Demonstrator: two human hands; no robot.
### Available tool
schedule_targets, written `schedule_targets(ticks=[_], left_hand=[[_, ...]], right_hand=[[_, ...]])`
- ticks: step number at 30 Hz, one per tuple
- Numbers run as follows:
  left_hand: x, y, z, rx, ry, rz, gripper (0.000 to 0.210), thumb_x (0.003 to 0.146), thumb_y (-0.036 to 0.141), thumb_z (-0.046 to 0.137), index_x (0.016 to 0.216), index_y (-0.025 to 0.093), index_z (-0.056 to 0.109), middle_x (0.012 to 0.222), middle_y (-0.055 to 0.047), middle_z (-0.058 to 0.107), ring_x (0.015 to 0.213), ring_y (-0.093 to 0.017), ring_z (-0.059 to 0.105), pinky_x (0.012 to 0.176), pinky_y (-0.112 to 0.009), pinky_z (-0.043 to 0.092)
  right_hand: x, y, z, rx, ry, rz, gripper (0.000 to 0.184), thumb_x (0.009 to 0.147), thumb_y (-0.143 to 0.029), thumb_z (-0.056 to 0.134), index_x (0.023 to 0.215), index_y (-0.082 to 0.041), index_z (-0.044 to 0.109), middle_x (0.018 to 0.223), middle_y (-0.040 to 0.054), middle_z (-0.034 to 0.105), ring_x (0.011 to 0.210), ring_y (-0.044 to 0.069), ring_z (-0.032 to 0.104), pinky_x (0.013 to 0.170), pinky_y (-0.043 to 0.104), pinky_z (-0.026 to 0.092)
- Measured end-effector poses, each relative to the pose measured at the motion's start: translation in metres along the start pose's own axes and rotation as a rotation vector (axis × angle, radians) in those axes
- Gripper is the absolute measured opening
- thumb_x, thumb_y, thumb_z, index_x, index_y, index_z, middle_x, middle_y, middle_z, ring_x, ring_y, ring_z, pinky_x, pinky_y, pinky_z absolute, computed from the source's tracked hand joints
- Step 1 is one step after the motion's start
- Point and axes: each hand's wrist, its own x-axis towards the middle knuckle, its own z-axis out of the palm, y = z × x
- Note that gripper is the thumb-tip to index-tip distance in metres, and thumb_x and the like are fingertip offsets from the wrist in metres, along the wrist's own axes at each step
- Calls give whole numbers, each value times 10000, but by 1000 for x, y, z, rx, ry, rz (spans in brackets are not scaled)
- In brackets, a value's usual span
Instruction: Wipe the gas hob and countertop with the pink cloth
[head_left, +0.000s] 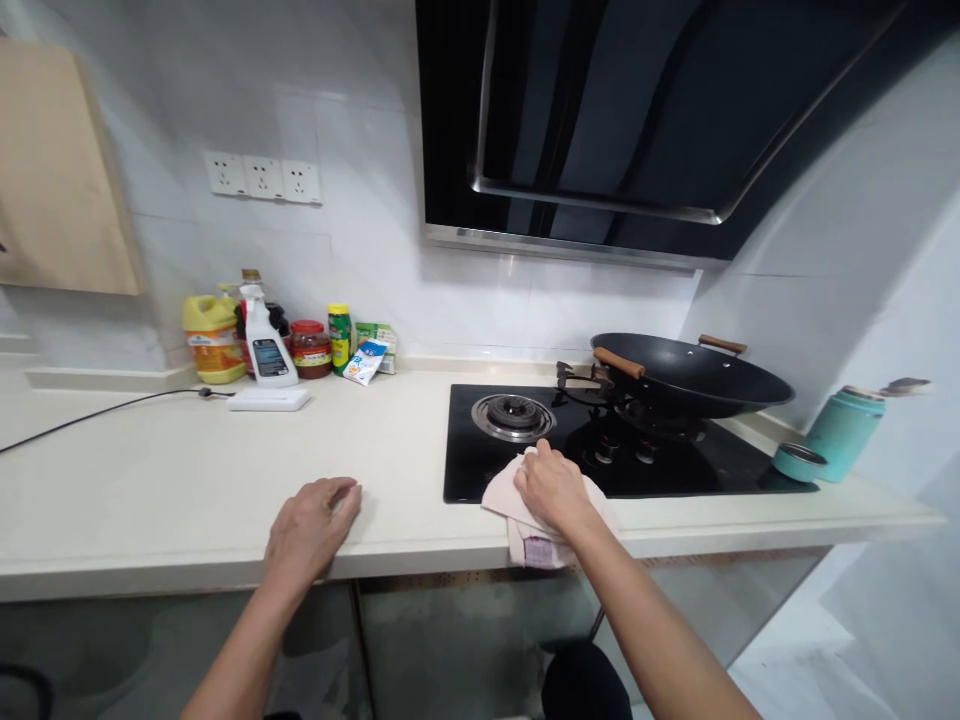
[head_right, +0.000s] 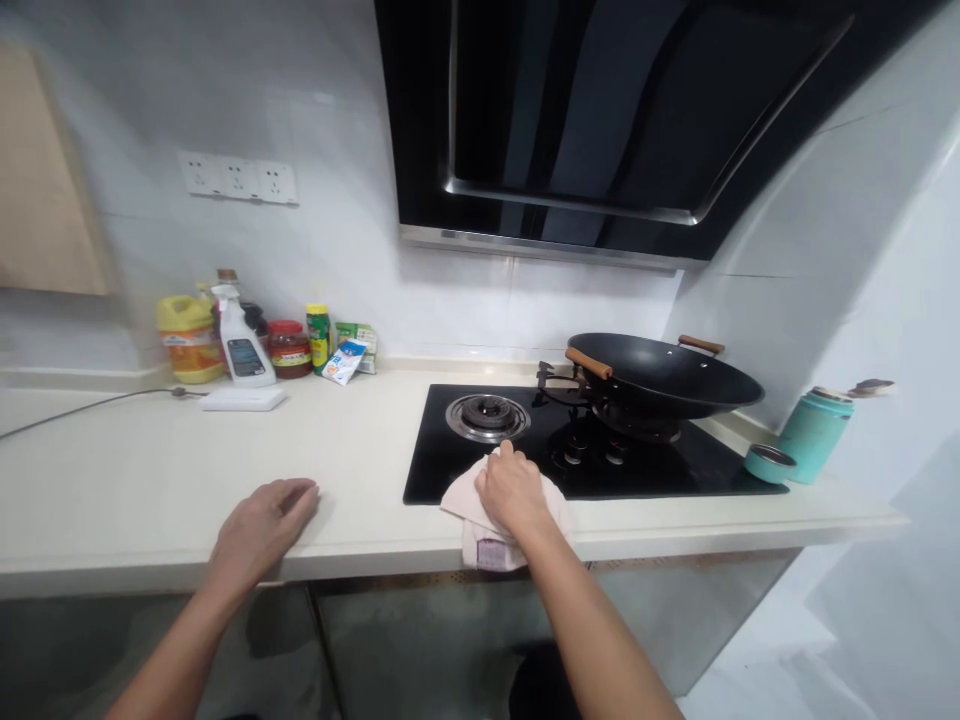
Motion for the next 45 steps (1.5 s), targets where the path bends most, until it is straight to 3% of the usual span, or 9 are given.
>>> schedule_targets(ticks=[45], left_hand=[[-2,1,0,-35,32,-5,352,886,444,459,966,238,733,1046,-45,768,1008,-234,688,904,-328,496]], right_hand=[[28,11,12,119,-2,100,344,938,-333,427,1135,-159,648,1225,146,599,1067,260,632,905,345,425]])
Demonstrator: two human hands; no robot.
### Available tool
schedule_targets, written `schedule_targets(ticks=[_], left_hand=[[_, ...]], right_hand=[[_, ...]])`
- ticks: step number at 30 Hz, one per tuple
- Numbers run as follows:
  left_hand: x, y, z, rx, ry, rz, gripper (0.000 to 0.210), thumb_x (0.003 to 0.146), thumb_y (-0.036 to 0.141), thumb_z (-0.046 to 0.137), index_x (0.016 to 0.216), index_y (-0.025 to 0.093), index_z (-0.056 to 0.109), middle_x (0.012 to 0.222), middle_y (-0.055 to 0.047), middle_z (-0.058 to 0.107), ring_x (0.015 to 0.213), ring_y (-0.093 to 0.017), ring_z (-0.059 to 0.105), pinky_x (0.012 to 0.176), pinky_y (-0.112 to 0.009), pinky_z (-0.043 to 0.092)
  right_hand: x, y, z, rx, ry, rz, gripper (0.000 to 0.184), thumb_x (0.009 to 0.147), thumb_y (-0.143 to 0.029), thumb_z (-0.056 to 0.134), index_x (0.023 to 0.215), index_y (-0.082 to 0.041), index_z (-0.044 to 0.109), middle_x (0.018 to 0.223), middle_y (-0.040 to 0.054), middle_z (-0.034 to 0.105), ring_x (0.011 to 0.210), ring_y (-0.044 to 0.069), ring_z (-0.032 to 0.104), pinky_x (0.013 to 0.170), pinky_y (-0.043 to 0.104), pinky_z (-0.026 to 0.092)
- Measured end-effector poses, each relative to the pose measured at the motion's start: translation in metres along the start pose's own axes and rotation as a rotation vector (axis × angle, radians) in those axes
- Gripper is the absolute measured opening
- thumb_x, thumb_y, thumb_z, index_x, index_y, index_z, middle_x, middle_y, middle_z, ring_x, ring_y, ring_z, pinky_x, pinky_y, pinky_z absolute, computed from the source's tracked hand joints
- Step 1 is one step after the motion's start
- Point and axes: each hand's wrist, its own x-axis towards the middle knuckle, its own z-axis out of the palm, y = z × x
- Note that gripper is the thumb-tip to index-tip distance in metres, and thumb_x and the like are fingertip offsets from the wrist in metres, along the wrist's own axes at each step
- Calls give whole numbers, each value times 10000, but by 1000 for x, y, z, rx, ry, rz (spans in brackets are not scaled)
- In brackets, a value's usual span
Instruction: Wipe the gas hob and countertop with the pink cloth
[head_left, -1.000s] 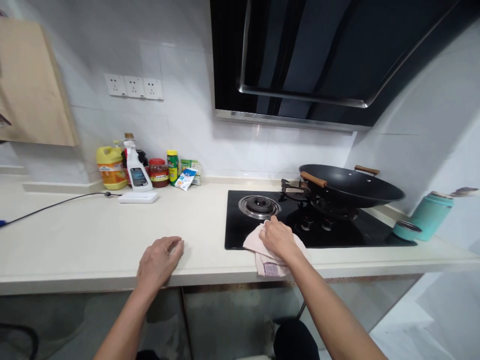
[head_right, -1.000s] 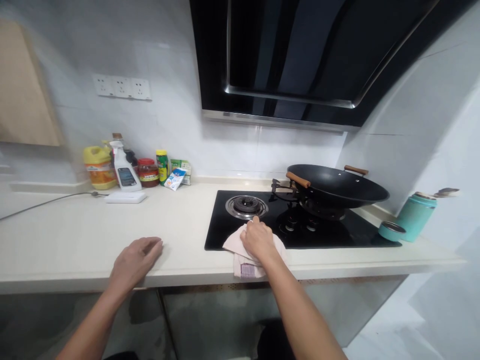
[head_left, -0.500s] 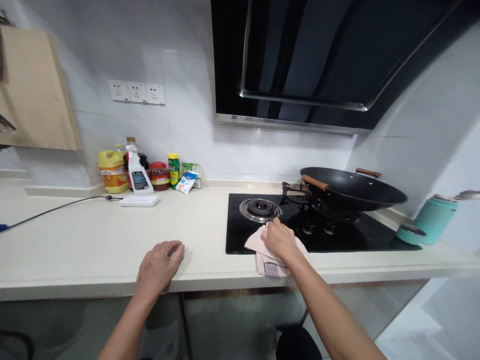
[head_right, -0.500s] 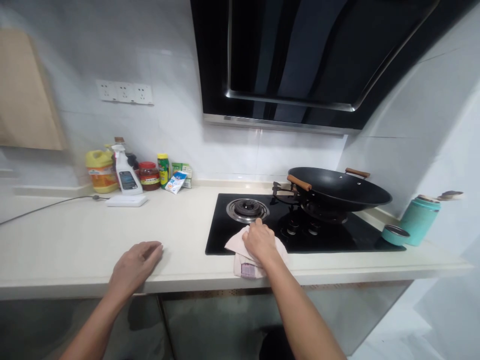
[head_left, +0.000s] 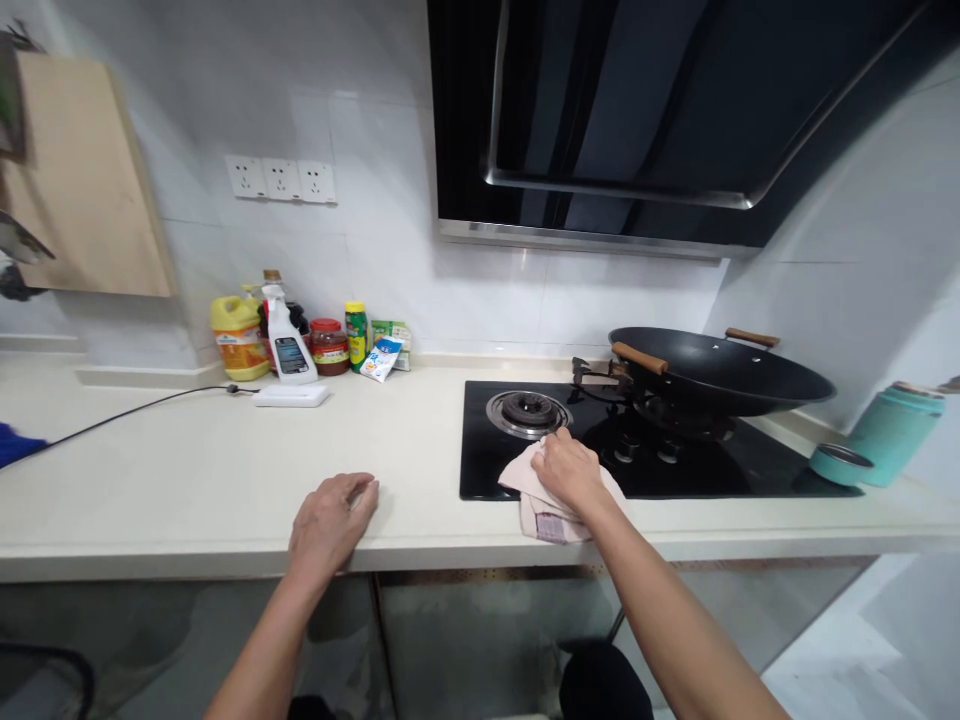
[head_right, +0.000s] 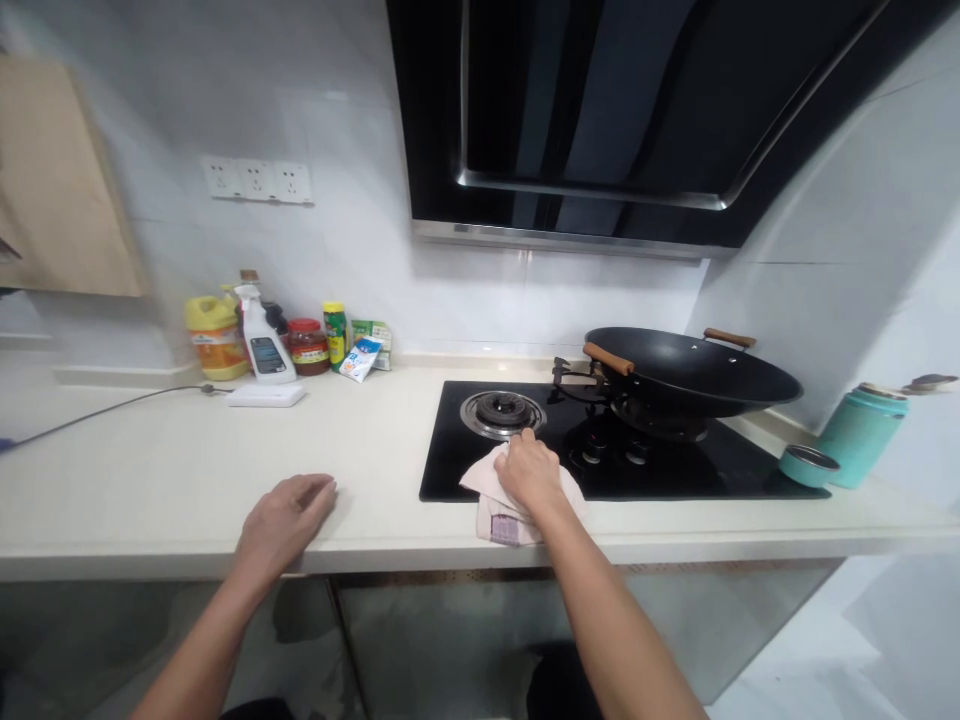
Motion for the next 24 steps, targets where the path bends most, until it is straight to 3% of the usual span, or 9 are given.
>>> schedule_targets(ticks=[10,24], left_hand=[[0,-1,-1,-4,-27,-8,380,894,456,434,982,225,722,1064,-52,761,1043,-248,674,923,-353,487],[0,-6,5,-6,26,14,381,891,477,443,965,238,731,1019,-41,772,985,-238,691,894,-341,498]], right_hand=[[8,5,4,3,-8,22,334,926,-341,431,1108,-163,646,1198,135,602,1043,263,640,885,352,431],[8,7,7,2,14,24,324,925,-338,436,1107,-166,641,1196,136,600,1027,259,644,877,354,433]])
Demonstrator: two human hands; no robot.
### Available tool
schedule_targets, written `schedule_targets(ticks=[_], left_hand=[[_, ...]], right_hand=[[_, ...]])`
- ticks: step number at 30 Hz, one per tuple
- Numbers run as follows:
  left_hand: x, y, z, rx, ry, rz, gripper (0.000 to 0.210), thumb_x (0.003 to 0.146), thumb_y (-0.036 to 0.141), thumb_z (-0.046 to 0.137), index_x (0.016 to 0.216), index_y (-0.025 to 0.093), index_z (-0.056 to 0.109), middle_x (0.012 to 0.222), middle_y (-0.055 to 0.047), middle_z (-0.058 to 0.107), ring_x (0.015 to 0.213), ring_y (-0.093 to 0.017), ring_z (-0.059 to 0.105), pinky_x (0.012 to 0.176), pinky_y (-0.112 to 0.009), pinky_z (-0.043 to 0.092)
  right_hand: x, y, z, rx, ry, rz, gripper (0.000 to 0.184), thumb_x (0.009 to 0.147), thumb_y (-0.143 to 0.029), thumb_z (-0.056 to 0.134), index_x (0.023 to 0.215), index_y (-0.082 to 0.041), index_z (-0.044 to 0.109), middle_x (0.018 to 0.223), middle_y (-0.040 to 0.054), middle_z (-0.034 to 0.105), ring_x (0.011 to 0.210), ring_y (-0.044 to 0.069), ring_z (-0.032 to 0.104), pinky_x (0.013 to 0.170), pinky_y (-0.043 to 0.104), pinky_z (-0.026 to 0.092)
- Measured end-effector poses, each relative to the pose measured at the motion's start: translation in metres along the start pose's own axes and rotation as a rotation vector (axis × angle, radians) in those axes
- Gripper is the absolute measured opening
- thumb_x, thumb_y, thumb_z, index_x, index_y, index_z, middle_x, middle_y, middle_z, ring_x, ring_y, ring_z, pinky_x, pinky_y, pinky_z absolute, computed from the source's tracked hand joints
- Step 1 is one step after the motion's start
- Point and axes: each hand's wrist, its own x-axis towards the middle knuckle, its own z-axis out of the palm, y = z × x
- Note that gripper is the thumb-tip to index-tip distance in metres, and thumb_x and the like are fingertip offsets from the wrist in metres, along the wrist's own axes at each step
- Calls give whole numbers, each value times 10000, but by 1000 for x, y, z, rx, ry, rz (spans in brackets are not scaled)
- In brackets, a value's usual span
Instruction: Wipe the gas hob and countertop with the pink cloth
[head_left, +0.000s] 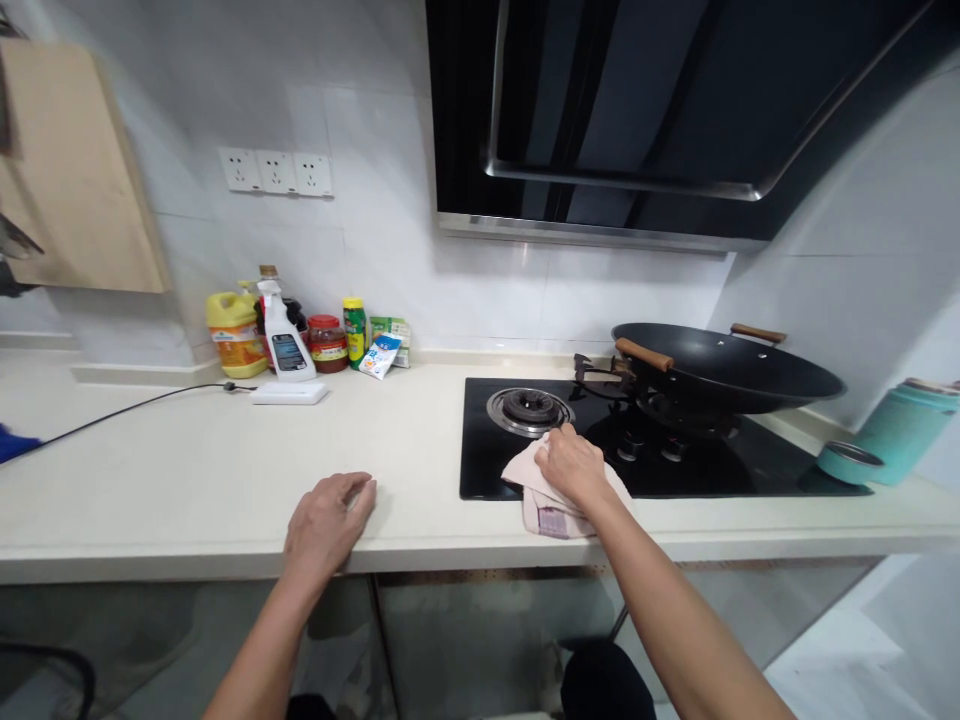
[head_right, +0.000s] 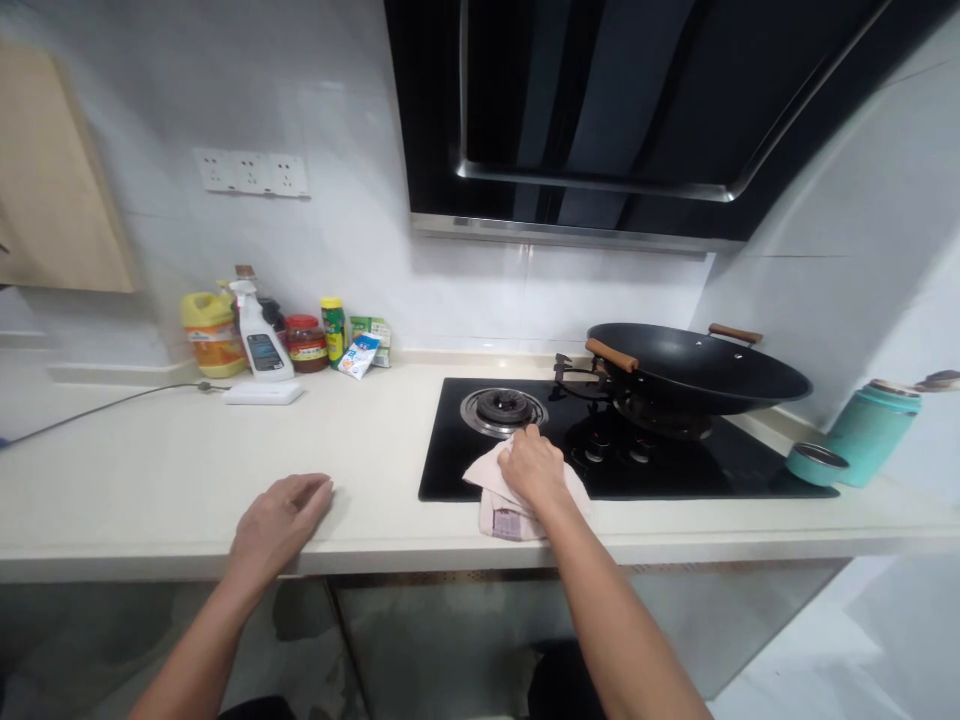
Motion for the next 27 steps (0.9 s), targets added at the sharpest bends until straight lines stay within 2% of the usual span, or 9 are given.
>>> schedule_targets(ticks=[21,27], left_hand=[[0,0,-1,1,15,21,398,885,485,434,940,229,733,1013,-49,776,975,-239,693,866,-339,500],[1,-5,2,-8,12,54,414,890,504,434,935,220,732,985,-57,773,956,-247,696,852,-353,507]], right_hand=[[11,5,4,-2,-12,5,335,921,-360,429,1104,-174,640,1190,133,593,1015,271,649,873,378,452],[33,20,11,4,-26,121,354,940,-339,413,1149,-159,635,1222,150,574,1057,275,633,912,379,449]])
